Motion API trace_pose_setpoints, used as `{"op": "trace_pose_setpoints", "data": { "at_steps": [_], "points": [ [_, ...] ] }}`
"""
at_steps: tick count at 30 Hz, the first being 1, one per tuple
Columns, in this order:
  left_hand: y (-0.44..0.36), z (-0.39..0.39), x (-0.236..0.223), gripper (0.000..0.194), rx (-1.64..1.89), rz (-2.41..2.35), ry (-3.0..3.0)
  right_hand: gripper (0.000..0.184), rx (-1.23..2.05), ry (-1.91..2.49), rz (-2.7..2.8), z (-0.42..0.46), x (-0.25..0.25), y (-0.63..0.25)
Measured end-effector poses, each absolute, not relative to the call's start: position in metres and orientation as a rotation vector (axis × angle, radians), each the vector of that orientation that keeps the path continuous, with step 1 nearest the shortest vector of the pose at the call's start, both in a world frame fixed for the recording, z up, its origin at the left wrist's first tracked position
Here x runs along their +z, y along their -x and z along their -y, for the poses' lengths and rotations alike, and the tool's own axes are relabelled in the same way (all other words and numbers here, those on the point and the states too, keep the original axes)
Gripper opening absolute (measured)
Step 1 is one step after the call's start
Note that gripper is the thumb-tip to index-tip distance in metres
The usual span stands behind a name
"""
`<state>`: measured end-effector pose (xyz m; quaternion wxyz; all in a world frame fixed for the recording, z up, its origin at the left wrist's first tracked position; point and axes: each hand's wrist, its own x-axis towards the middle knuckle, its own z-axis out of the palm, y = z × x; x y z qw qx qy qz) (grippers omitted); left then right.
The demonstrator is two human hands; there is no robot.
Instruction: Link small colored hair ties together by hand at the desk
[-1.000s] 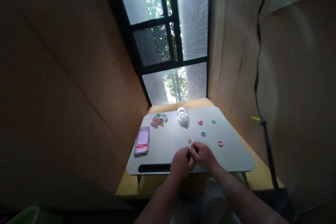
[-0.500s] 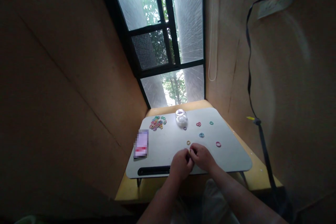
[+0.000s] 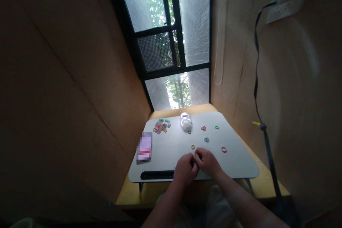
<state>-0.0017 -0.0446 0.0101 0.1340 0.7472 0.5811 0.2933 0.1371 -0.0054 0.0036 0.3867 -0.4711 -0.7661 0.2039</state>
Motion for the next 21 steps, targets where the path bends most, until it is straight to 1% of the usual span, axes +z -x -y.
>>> {"op": "trace_pose_setpoints", "data": {
  "at_steps": [16, 21],
  "points": [
    [0.0022, 0.0442, 0.0106, 0.007, 0.842, -1.693, -2.176, 0.020, 0.537, 1.195, 1.956, 0.0063, 0.0050, -0.1370],
    [0.0022, 0.0442, 0.0090, 0.009, 0.860, -1.701, -2.168, 0.020, 0.516, 1.198, 1.957, 0.0060, 0.0042, -0.1370]
  ]
}}
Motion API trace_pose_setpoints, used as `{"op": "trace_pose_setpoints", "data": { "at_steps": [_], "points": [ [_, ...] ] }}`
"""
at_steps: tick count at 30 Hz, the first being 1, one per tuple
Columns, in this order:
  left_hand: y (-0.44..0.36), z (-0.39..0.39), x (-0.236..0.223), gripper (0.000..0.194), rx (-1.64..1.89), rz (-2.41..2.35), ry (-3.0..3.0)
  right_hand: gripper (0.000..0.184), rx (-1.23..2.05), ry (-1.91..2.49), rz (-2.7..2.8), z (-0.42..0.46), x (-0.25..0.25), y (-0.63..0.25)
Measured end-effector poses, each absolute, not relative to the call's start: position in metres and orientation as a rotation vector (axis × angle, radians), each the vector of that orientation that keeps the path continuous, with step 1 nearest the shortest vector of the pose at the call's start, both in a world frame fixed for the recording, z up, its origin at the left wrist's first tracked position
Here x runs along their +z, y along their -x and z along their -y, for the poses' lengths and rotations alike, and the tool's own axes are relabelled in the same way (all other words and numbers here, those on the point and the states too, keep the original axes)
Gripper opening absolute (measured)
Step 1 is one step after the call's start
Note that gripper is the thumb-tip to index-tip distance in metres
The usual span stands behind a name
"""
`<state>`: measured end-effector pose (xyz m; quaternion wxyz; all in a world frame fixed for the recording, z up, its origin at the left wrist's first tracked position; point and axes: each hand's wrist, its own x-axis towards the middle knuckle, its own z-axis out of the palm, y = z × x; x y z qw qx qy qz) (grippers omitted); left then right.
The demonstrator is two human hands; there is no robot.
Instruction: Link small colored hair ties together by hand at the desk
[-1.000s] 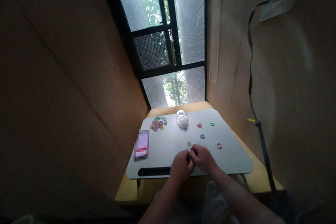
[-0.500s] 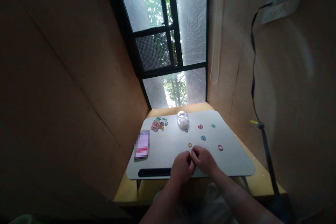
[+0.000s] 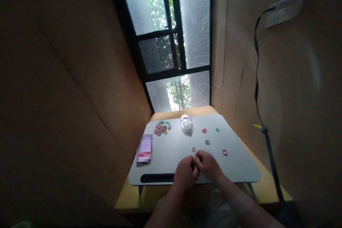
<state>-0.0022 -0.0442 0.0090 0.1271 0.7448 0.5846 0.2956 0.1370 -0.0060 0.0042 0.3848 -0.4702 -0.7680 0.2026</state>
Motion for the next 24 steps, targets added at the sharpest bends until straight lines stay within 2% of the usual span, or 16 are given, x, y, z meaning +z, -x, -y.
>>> {"op": "trace_pose_setpoints", "data": {
  "at_steps": [24],
  "points": [
    [0.0020, 0.0449, 0.0124, 0.007, 0.853, -1.696, -2.167, 0.020, 0.564, 1.200, 1.950, 0.0062, 0.0027, -0.1377]
  ]
}}
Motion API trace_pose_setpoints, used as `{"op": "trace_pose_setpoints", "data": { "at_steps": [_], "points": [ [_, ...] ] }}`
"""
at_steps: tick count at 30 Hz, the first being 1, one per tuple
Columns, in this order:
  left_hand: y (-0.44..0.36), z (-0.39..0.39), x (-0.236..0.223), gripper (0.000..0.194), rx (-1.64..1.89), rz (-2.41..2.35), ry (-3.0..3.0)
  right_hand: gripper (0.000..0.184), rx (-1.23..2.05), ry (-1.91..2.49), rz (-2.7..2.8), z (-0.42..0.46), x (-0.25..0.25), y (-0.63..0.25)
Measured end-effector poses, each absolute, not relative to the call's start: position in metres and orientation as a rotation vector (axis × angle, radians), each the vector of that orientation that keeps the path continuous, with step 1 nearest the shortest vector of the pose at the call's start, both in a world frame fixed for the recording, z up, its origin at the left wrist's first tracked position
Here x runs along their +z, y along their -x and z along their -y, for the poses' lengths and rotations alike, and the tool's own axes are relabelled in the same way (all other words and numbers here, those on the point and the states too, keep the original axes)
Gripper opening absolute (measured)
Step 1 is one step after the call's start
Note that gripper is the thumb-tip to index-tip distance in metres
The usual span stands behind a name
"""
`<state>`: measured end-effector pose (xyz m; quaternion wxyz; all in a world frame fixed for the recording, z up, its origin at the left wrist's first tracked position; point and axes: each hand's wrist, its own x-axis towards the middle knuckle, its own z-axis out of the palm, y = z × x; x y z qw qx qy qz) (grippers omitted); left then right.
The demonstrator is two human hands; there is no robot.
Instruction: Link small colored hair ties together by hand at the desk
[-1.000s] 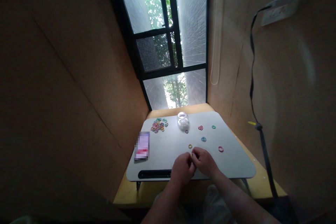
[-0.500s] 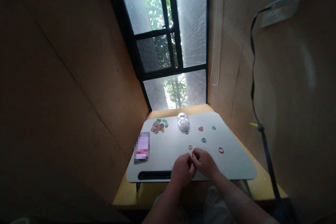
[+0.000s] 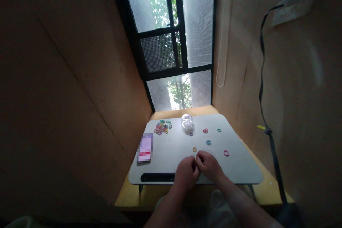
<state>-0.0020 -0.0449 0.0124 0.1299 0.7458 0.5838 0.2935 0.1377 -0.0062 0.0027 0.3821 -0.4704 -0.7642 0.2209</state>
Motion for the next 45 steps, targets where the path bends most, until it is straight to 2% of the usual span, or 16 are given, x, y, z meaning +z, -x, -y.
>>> {"op": "trace_pose_setpoints", "data": {
  "at_steps": [45],
  "points": [
    [0.0019, 0.0448, 0.0105, 0.007, 0.860, -1.708, -2.158, 0.020, 0.559, 1.225, 1.958, 0.0051, 0.0017, -0.1369]
  ]
}}
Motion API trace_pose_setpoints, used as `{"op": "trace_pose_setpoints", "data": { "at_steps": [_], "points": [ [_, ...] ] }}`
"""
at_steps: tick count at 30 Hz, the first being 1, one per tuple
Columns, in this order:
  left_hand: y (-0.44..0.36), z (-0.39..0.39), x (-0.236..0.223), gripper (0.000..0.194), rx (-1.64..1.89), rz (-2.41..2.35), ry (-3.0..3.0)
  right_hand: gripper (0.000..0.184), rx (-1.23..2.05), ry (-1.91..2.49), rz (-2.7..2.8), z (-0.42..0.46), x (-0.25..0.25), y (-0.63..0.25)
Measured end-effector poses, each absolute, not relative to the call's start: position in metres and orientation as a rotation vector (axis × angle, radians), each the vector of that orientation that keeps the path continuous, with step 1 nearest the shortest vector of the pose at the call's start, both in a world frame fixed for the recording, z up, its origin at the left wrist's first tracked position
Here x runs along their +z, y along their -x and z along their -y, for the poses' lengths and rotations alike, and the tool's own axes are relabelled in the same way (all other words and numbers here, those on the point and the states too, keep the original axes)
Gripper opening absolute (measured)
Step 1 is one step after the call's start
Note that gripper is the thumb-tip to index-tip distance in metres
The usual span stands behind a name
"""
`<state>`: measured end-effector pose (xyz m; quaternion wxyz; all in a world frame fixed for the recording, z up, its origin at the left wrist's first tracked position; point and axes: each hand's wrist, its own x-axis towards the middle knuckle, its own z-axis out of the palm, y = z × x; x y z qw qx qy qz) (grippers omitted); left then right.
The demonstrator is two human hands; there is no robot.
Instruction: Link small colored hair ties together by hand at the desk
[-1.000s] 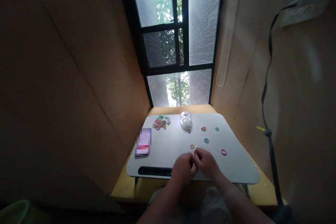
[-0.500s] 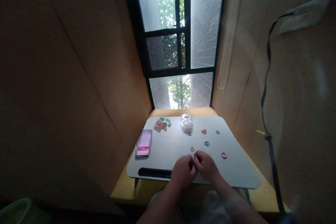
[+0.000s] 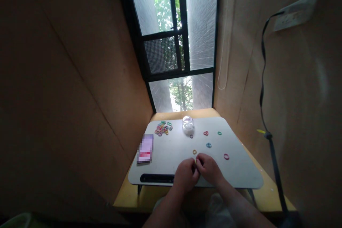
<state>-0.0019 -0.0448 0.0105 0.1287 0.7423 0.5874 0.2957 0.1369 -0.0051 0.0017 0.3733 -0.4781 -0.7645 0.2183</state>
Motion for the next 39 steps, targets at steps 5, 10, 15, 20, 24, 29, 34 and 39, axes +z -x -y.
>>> {"op": "trace_pose_setpoints", "data": {
  "at_steps": [5, 10, 15, 20, 24, 29, 34, 39],
  "points": [
    [0.0021, 0.0455, 0.0110, 0.006, 0.839, -1.722, -2.160, 0.020, 0.562, 1.219, 1.956, 0.0063, 0.0029, -0.1370],
    [0.0019, 0.0460, 0.0109, 0.006, 0.816, -1.742, -2.160, 0.021, 0.557, 1.220, 1.959, 0.0067, 0.0025, -0.1367],
    [0.0016, 0.0475, 0.0137, 0.007, 0.816, -1.737, -2.149, 0.020, 0.540, 1.218, 1.966, 0.0063, 0.0015, -0.1368],
    [0.0016, 0.0476, 0.0138, 0.007, 0.840, -1.733, -2.149, 0.020, 0.532, 1.218, 1.967, 0.0067, 0.0032, -0.1365],
    [0.0019, 0.0465, 0.0123, 0.007, 0.848, -1.730, -2.154, 0.020, 0.527, 1.222, 1.971, 0.0071, 0.0039, -0.1363],
    [0.0031, 0.0474, 0.0122, 0.006, 0.833, -1.742, -2.163, 0.021, 0.520, 1.227, 1.978, 0.0065, 0.0009, -0.1361],
    [0.0040, 0.0478, 0.0127, 0.006, 0.835, -1.728, -2.143, 0.021, 0.515, 1.223, 1.985, 0.0052, -0.0006, -0.1357],
    [0.0038, 0.0471, 0.0127, 0.006, 0.830, -1.738, -2.138, 0.021, 0.520, 1.217, 1.992, 0.0050, 0.0004, -0.1361]
  ]
}}
